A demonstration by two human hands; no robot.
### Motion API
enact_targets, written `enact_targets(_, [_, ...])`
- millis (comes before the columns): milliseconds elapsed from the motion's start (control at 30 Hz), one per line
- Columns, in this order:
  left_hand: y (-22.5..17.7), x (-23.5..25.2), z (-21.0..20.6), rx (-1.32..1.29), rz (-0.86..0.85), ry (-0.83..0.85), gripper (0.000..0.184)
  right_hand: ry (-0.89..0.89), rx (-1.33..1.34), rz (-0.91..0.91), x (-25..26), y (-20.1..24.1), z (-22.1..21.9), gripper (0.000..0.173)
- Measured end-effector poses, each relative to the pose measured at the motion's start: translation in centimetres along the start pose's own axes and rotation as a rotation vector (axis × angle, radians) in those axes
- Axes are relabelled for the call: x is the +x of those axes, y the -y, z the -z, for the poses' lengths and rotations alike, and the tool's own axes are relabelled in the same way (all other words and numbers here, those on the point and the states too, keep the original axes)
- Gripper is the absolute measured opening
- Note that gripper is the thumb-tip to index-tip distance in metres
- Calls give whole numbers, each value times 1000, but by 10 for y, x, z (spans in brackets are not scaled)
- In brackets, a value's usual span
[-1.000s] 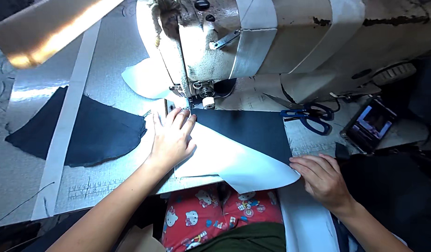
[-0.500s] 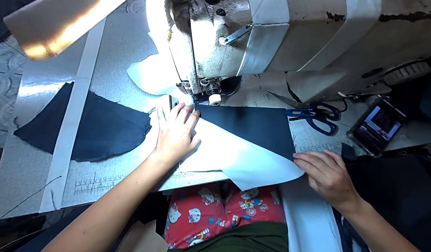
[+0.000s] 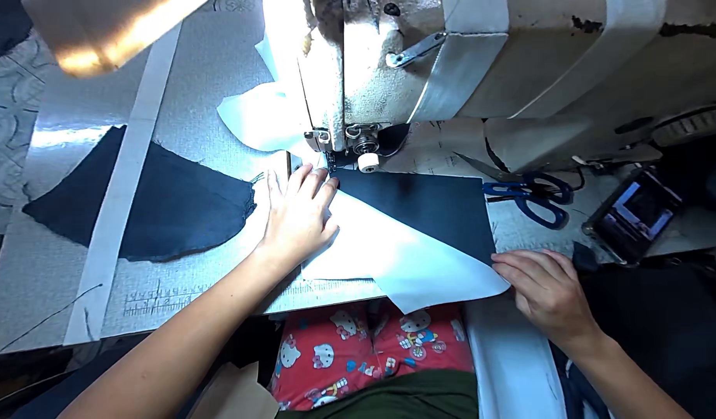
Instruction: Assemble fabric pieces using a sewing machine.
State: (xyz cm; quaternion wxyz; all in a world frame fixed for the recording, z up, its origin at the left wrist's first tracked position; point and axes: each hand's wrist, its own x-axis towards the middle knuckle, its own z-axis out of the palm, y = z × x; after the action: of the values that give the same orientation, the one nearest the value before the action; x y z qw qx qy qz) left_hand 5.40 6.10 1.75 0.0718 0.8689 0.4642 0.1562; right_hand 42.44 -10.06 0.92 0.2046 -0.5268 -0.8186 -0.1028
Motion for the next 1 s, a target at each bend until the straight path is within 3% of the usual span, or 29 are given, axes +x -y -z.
enact_targets(667, [0,7,4,35,5,27,51,3,-24,17,7,3,0,27])
enact_targets(867, [2,2,14,1,-265,-89,24,4,-31,84,11,3,0,24])
enact_targets(1000, [9,0,16,-1,-363,-92,40,9,-44,123,12,3,0,22])
